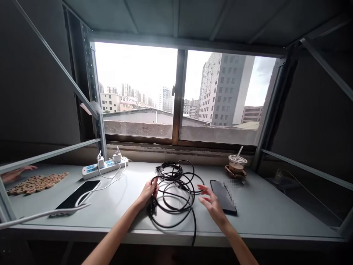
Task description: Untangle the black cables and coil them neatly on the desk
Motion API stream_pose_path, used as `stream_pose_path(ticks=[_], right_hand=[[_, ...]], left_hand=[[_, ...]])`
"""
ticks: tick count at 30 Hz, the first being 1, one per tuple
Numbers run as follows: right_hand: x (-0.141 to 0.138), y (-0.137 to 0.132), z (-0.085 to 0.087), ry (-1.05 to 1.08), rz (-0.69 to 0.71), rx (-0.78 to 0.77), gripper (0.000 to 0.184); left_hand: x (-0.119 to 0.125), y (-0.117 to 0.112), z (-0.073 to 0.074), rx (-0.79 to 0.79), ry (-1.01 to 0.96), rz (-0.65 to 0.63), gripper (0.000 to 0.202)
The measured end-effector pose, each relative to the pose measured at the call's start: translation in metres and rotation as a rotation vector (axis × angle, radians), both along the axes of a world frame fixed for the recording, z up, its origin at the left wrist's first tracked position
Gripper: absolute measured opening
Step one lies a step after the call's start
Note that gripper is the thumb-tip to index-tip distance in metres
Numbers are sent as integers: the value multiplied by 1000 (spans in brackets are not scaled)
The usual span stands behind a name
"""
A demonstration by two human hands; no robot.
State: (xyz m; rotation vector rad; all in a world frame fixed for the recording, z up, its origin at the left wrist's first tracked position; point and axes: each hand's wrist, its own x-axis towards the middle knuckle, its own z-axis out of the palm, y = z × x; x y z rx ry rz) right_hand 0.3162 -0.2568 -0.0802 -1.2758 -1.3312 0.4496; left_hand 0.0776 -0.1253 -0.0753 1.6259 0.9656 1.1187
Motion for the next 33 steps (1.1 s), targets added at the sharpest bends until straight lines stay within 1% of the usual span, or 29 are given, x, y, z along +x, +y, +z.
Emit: stream_pose_path(ticks=[1,3,6,9,11,13,14,16,17,19,20,21,23,25,27,29,30,32,33], right_hand=[[5,6,5,45,-22,-44,36],[13,21,19,69,-31,-93,31],[14,41,44,52,-43,-81,29],[8,56,79,47,-104,12,34],[4,65,104,22,-152,123,33],[-2,74,129,-83,-119,138,32],[-7,78,139,-160,-68,120,33],[-20,87,154,-316,96,59,39],[-29,90,159,-374,202,15,43],[-47,96,162,-432,404,-85,49],[-56,98,162,-442,468,-120,50],[-63,100,160,-447,494,-136,49],[-71,104,157,-456,473,-134,44],[-69,110,155,-456,429,-131,37],[-58,115,157,-426,394,-131,33],[-39,119,164,-307,298,-88,32],[-27,119,168,-190,231,-51,32],[-1,120,178,138,96,27,34],[13,119,183,311,70,68,33]], left_hand=[[0,3,4,-2,-11,-23,61],[1,10,14,2,-41,-61,62],[4,18,31,12,-97,-104,62],[4,20,47,9,-147,-130,58],[3,18,56,9,-176,-157,55],[1,15,64,31,-183,-192,54],[0,14,68,51,-172,-207,53],[-1,12,75,102,-130,-231,51],[0,12,79,134,-105,-242,50],[2,12,86,205,-44,-262,48],[3,12,90,243,2,-261,47],[3,12,94,285,66,-250,46],[2,11,102,382,230,-185,45],[-3,9,108,483,372,-83,42],[-13,11,112,550,407,15,36],[-26,15,111,554,295,85,30],[-34,19,109,532,204,115,28],[-50,26,103,467,42,181,26],[-59,30,99,433,4,227,26]])
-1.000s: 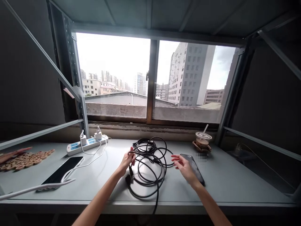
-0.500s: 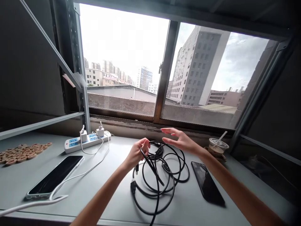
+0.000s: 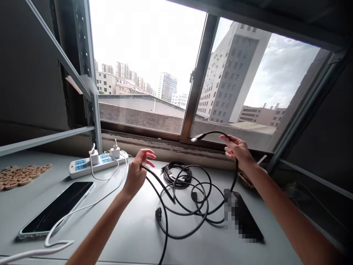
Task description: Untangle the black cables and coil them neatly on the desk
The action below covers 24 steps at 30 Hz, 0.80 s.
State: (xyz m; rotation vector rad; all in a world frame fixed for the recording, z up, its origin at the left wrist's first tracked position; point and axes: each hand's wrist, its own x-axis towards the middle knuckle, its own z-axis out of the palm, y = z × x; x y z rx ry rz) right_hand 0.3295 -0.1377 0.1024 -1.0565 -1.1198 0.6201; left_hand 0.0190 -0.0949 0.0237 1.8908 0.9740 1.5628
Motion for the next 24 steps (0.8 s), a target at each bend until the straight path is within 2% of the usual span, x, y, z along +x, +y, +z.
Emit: stream_pose_path(ticks=[2,5,7,9,11,15,18,21,24], right_hand=[[27,-1,7,78,-10,18,29],[59,-1,8,130,-23,-3,23],[71,1,0,145,-35,-57,22],[78,3,-13,140,-40,-146,21],[79,4,-32,111,-38,-260,18],[74,4,-74,-15,-53,-481,10],[65,1,-100,-160,-56,-593,22],[54,-2,-115,-319,15,-657,34],[44,-3,-119,-460,79,-659,42]], left_hand=[[-16,7,-9,-57,-17,134,26],[-34,16,-21,-124,87,347,26],[-40,21,-25,-165,161,424,25],[-42,23,-26,-211,187,447,26],[-41,22,-23,-244,174,399,30],[-29,15,-16,-248,170,127,41],[-14,11,-17,-234,201,-51,46],[2,8,-19,-183,178,-156,51],[13,4,-10,-96,123,-190,46]])
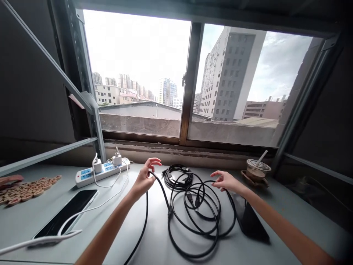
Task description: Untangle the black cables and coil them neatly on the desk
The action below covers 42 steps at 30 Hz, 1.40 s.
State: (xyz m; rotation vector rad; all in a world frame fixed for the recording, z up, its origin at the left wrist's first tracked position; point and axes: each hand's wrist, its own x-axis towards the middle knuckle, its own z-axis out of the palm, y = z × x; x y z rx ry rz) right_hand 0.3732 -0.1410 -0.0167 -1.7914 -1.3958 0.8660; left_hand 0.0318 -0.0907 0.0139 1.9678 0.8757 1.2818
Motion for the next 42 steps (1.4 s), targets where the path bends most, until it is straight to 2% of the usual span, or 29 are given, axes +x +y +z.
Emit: stream_pose_path(ticks=[3,7,10,11,14,16,19,22,25,27,30,33,36,38,40,42], right_hand=[[-8,2,5,-101,57,87,46],[-24,2,18,-161,99,219,35],[-45,-7,24,-162,222,163,55],[-53,-11,25,-189,264,153,56],[-72,-25,24,-357,227,269,52],[-79,-30,23,-391,204,299,45],[-77,-33,27,-168,262,178,35],[-69,-33,38,143,293,182,41],[-62,-35,57,335,312,331,45],[-59,-36,72,408,308,421,44],[-59,-39,92,464,270,559,38],[-61,-39,104,511,146,727,30],[-65,-38,105,548,31,836,28],[-70,-38,100,541,50,827,28],[-77,-38,94,516,92,792,30],[-85,-38,88,500,103,767,31]], left_hand=[[7,-6,25,87,-39,-29,34],[21,-11,59,237,-99,-120,18],[35,-14,71,360,-78,-135,17],[40,-15,73,408,-54,-125,19],[54,-19,78,543,61,-72,29],[62,-20,83,623,126,-39,35],[69,-17,91,762,152,-3,40],[67,-12,93,893,152,40,43],[55,-9,87,972,144,119,44],[43,-8,78,989,152,145,43],[22,-8,56,975,254,139,40],[1,-12,26,925,402,136,42],[-12,-21,-8,802,544,110,43],[-16,-28,-25,671,660,90,45],[-17,-36,-36,544,751,97,48],[-16,-46,-39,475,776,106,48]])
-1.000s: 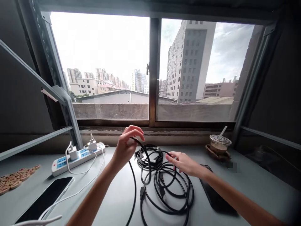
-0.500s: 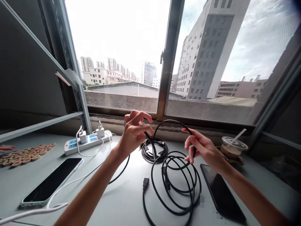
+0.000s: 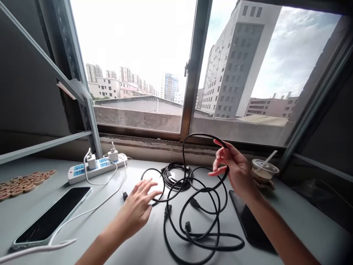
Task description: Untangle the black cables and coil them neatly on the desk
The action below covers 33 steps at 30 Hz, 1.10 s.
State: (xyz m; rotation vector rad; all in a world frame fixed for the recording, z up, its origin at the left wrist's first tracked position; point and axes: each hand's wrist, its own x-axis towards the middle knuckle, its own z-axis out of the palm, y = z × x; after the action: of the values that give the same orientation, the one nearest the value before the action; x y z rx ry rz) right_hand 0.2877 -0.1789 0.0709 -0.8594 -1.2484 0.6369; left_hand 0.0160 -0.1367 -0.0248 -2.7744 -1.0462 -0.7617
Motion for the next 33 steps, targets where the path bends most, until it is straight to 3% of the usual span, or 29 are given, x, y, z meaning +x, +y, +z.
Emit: stream_pose_path(ticks=[5,7,9,13,16,20,23,27,33], right_hand=[[-30,4,-17,72,-26,55,31],[-43,8,-20,108,-38,124,29],[-53,10,-16,127,-60,180,29],[-59,5,7,61,-104,228,34],[-50,3,21,-72,-198,206,38],[-24,23,21,-236,-419,96,44],[-3,45,11,-315,-490,16,50],[13,61,-2,-403,-425,-115,48],[2,60,-7,-586,-449,-282,36]], left_hand=[[26,-35,8,-73,-63,-2,32],[41,-39,10,-153,-63,52,37],[51,-32,12,-180,-75,107,36],[54,-4,24,-76,-197,144,20],[50,10,37,-9,-291,102,16],[53,16,46,-20,-350,52,13],[55,20,45,-35,-339,74,18],[50,22,37,-34,-373,84,17],[43,-1,19,44,-454,-66,19]])
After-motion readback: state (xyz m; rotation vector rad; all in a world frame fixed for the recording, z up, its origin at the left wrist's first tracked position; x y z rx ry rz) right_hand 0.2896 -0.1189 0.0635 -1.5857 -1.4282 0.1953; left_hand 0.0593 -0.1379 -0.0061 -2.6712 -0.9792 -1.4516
